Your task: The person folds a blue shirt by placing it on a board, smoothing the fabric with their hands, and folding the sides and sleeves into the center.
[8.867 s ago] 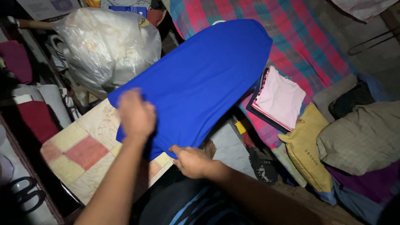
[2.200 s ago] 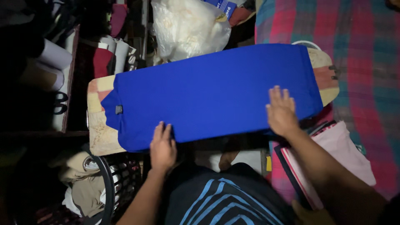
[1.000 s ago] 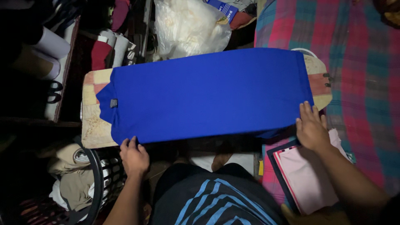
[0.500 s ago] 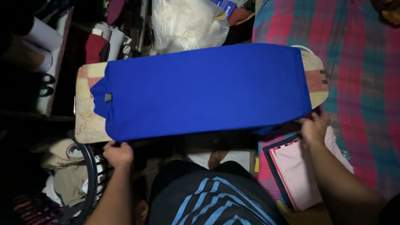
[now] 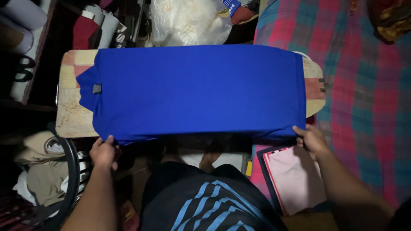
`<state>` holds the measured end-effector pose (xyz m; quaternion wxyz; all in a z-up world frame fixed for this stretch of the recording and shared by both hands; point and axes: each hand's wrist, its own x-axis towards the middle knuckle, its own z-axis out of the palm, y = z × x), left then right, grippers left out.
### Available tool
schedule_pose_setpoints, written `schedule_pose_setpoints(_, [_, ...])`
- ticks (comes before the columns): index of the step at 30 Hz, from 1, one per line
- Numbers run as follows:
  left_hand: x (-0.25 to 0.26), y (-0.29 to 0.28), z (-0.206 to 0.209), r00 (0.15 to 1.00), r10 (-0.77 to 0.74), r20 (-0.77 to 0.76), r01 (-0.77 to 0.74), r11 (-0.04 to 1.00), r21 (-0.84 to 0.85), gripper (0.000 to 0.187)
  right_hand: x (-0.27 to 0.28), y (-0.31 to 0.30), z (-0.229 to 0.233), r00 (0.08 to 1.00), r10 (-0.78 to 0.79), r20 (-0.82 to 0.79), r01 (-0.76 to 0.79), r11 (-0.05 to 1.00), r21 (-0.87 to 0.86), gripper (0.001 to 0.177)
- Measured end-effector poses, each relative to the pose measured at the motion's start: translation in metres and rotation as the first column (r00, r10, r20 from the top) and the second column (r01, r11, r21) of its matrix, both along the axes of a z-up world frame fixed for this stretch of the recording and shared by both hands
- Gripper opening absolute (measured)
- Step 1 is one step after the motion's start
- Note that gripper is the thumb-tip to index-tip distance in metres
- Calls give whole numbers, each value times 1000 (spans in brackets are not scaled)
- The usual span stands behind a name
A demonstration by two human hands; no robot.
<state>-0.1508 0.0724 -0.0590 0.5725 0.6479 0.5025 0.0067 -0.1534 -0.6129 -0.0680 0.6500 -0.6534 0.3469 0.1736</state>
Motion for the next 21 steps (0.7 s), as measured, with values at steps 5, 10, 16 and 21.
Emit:
schedule_pose_setpoints(5, [-13,11,-3,989,-111,-100,121,987,105,28,-18,-5,2,998,-1,-56,-11,978,-210,22])
schedule_pose_setpoints(10, [-16,35,-26,988,-90,-129,108,983,147,26,-30,-8,-1,997,-3,-73,-15,969,-245,24])
schedule_pose_setpoints(16, [-17,55,-64,999,-31,32,28,996,87,24,-45,-8,-7,999,32,-38,-43,946,-321,29])
schedule_pose_setpoints(21, [-18,60,-65,999,-29,-41,31,997,67,24,-56,7,-1,998,20,-58,-39,938,-345,28])
